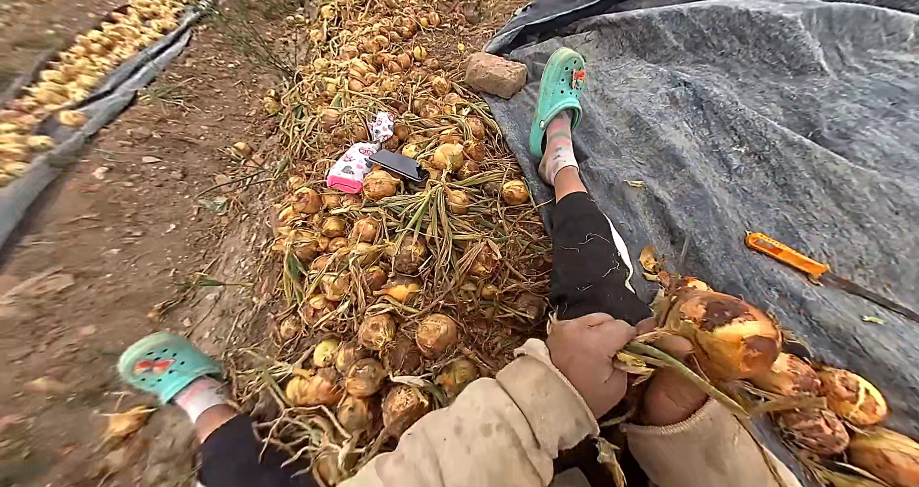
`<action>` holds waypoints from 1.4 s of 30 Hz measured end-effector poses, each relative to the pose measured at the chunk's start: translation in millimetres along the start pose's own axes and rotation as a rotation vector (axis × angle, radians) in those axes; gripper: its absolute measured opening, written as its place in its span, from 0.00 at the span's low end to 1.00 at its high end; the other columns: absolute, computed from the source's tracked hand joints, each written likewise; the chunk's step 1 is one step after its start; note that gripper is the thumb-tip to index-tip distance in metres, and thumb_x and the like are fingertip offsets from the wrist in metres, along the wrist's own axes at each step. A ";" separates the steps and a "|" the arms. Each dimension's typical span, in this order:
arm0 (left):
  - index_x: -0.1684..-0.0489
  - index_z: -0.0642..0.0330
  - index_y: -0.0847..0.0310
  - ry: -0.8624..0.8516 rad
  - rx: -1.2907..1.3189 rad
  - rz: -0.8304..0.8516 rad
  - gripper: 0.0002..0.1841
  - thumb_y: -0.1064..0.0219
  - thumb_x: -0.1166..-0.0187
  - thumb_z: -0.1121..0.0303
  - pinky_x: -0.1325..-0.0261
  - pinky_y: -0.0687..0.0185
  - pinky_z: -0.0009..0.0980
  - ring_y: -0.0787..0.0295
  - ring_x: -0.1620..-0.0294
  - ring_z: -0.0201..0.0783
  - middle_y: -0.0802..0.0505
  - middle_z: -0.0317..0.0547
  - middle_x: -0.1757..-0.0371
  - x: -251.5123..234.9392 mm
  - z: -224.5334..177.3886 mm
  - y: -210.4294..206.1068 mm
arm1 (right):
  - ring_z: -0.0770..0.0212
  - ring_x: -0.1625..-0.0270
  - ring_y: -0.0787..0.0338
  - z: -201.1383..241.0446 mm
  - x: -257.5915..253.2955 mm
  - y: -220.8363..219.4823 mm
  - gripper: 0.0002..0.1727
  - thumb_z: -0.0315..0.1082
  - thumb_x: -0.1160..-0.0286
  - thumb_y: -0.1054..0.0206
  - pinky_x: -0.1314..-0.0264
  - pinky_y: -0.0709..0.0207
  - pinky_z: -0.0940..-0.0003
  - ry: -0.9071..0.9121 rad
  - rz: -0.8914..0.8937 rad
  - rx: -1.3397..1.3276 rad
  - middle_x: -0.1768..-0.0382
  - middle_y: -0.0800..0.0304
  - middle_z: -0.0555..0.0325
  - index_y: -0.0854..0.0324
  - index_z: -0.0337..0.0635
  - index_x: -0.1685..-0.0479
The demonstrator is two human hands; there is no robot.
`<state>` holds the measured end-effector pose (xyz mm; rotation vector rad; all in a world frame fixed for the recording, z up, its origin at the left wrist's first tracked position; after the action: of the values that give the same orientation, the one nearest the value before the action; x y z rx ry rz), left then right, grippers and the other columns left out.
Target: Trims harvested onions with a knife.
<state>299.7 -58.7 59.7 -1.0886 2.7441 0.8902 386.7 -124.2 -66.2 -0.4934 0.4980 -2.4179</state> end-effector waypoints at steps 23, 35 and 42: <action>0.20 0.63 0.29 1.447 -0.458 -0.104 0.43 0.24 0.28 0.41 0.24 0.28 0.64 0.18 0.27 0.66 0.14 0.70 0.31 197.5 204.4 149.5 | 0.75 0.89 0.23 6.8 15.1 -60.0 0.28 0.73 0.29 0.40 0.87 0.23 0.78 -0.306 0.544 0.045 0.87 0.23 0.71 0.18 0.60 0.73; 0.08 0.53 0.49 1.342 -0.225 -0.365 0.63 0.08 0.50 0.59 0.23 0.26 0.59 0.19 0.25 0.63 0.20 0.67 0.23 163.0 228.9 111.7 | 0.72 0.90 0.21 -16.3 38.7 -70.4 0.16 0.44 0.13 0.57 0.87 0.23 0.79 -0.435 0.472 0.201 0.88 0.22 0.66 0.28 0.47 0.62; 0.22 0.70 0.31 1.525 0.201 -0.347 0.28 0.29 0.19 0.70 0.34 0.20 0.46 0.13 0.42 0.49 0.13 0.63 0.38 167.2 237.3 90.6 | 0.71 0.86 0.21 -31.6 47.8 -74.7 0.13 0.40 0.12 0.54 0.83 0.21 0.78 -0.590 0.516 0.334 0.82 0.23 0.64 0.29 0.43 0.54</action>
<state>80.0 18.8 -135.7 -2.8641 3.0362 -0.6075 300.1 -91.8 -48.3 -0.7779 -0.0412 -1.7037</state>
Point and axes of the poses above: each hand's wrist, its own x-axis away from the middle knuckle, its own y-axis out of the back of the hand, z = x × y, the point moved 9 cm from there along -x, towards the middle knuckle
